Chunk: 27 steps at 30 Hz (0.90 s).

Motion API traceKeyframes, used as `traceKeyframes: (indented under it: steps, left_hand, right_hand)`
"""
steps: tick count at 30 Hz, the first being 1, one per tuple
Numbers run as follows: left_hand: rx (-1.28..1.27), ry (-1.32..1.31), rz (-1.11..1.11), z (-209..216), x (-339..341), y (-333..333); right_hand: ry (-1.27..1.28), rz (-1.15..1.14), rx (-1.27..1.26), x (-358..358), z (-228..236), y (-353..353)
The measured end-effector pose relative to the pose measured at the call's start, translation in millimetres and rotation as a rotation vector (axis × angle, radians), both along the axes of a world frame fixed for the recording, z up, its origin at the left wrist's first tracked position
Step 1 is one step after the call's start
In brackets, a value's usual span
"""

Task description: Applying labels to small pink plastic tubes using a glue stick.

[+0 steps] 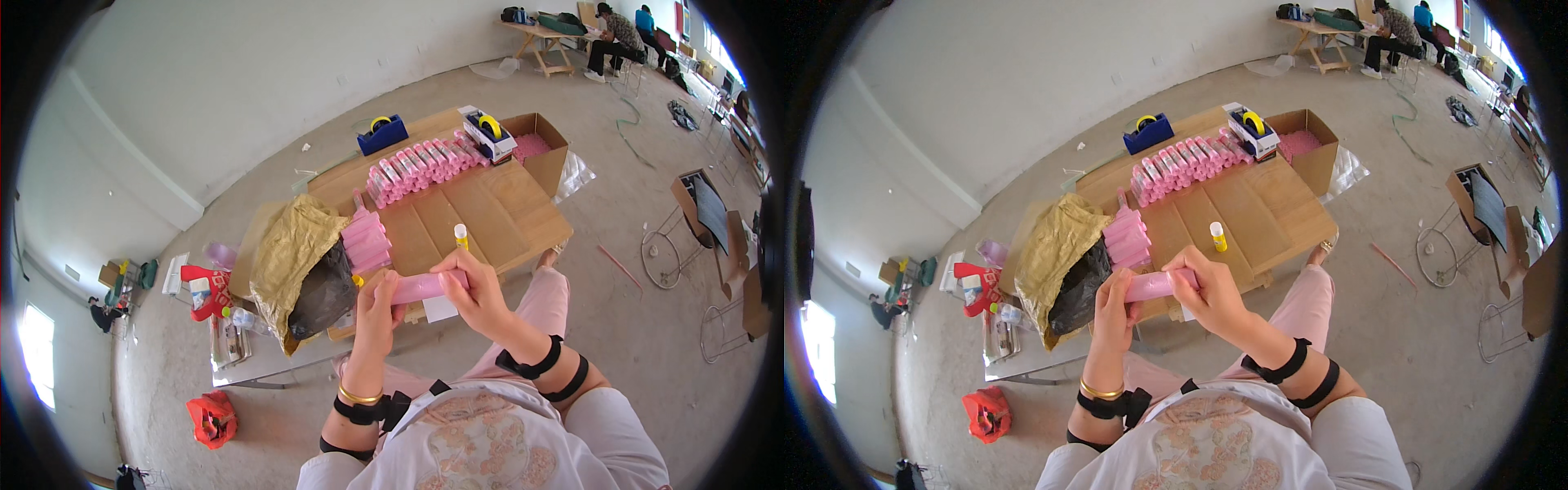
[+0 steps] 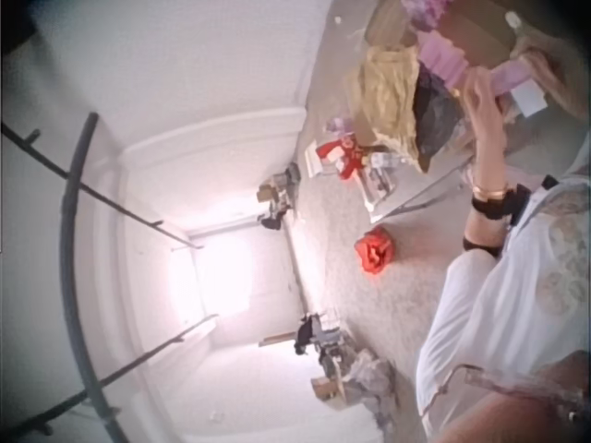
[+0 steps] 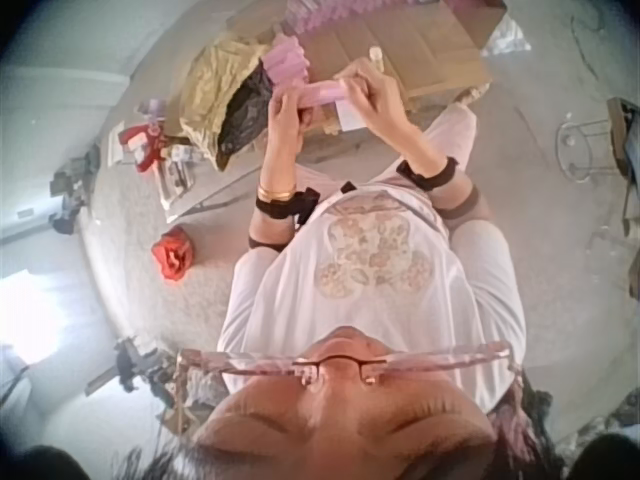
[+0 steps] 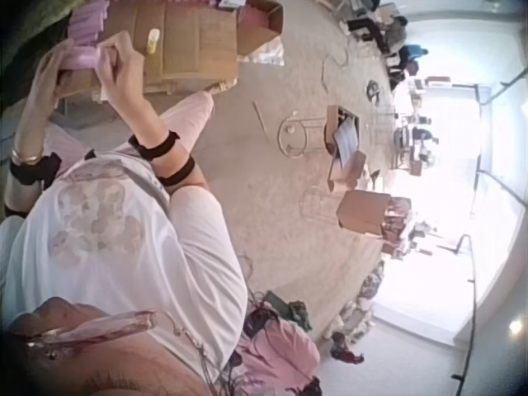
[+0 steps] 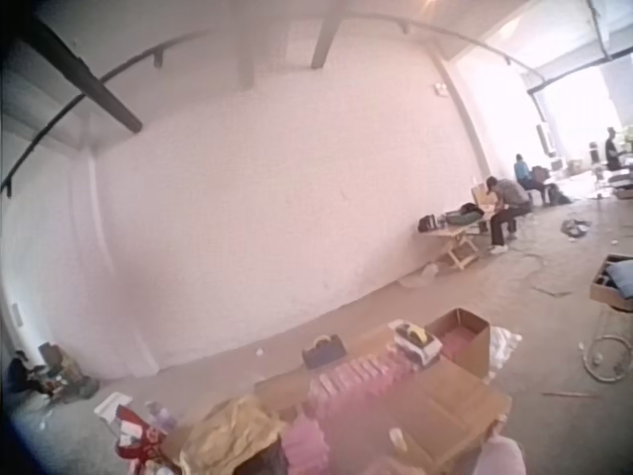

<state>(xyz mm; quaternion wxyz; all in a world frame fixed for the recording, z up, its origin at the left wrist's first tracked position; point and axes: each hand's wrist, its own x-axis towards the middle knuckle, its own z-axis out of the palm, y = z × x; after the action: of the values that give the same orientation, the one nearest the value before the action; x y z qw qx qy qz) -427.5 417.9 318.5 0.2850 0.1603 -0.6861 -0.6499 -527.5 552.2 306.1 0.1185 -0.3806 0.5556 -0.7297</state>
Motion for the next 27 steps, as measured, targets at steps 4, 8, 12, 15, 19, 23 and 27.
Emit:
traceKeyframes:
  steps: [4,8,12,15,19,23,27]
  left_hand:
    - [-0.491,0.119,0.078,-7.8,-3.9,0.6]
    - [-0.237,0.014,0.08,-29.9,-9.4,-4.3]
    - [-0.673,-0.208,0.258,-44.6,-5.0,-15.5]
    - [-0.582,-0.02,0.07,-51.6,-12.8,-8.3]
    - [-0.386,-0.122,-0.111,-49.4,-16.1,-1.6]
    - [-0.148,-0.229,-0.27,-68.7,-35.2,3.1]
    - [0.135,-0.355,-0.366,-94.1,-56.1,8.4]
  right_hand:
    - [-0.384,0.136,-0.018,-5.5,-10.4,-4.8]
    - [-0.472,0.147,0.005,-14.0,-34.4,-10.9]
    - [-0.291,0.063,-0.02,-15.7,-63.9,-12.9]
    - [-0.629,0.273,0.095,-28.8,-83.1,-13.9]
    - [-0.612,0.209,0.155,-40.6,-91.1,5.9]
    - [-0.739,0.066,0.053,-61.7,-94.2,54.9]
    - [-1.018,-0.048,-0.246,-61.5,-86.3,101.0]
